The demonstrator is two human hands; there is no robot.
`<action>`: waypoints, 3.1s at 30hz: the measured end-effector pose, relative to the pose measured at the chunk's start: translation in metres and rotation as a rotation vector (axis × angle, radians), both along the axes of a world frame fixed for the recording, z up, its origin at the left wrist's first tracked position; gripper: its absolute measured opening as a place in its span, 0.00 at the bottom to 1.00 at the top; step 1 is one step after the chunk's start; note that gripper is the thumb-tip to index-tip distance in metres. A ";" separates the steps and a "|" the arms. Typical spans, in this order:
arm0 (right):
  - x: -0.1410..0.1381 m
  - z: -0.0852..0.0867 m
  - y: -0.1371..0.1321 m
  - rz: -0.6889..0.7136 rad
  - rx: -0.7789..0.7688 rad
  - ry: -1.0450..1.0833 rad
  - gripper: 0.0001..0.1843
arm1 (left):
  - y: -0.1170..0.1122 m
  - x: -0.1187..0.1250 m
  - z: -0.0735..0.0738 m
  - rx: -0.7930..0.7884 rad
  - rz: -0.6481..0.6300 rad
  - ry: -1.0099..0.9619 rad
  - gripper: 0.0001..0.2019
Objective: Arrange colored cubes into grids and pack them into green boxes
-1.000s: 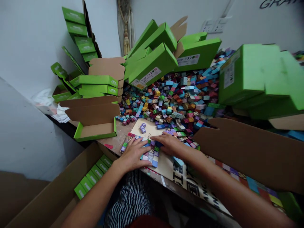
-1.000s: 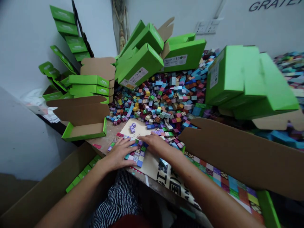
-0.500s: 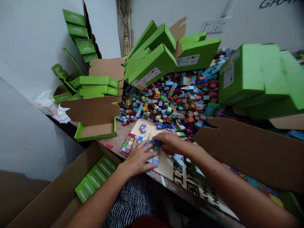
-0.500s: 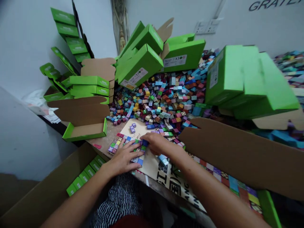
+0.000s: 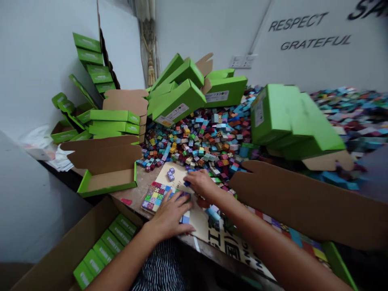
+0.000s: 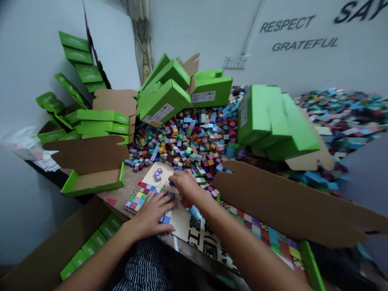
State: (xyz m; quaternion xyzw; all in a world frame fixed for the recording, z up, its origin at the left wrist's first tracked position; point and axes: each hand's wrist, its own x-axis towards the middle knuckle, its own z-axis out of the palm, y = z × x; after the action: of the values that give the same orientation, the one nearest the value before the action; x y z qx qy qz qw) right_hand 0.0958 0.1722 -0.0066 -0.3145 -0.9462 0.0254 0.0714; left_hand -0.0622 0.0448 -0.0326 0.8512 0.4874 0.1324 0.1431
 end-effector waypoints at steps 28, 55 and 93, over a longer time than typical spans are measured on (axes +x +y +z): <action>0.043 -0.054 -0.132 -0.212 -0.348 0.540 0.13 | 0.003 -0.009 -0.004 -0.062 -0.035 0.010 0.36; 0.053 0.022 -0.059 -0.347 -0.117 0.706 0.13 | 0.001 -0.010 -0.004 -0.022 -0.058 -0.002 0.25; 0.035 -0.010 -0.068 -0.378 -0.293 0.098 0.09 | 0.001 -0.010 -0.006 0.017 -0.058 -0.011 0.25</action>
State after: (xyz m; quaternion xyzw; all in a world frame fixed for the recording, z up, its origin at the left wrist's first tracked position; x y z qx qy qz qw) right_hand 0.1309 0.1046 -0.0171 -0.4915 -0.8521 0.1637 0.0743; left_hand -0.0718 0.0457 -0.0387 0.8654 0.4604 0.1370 0.1426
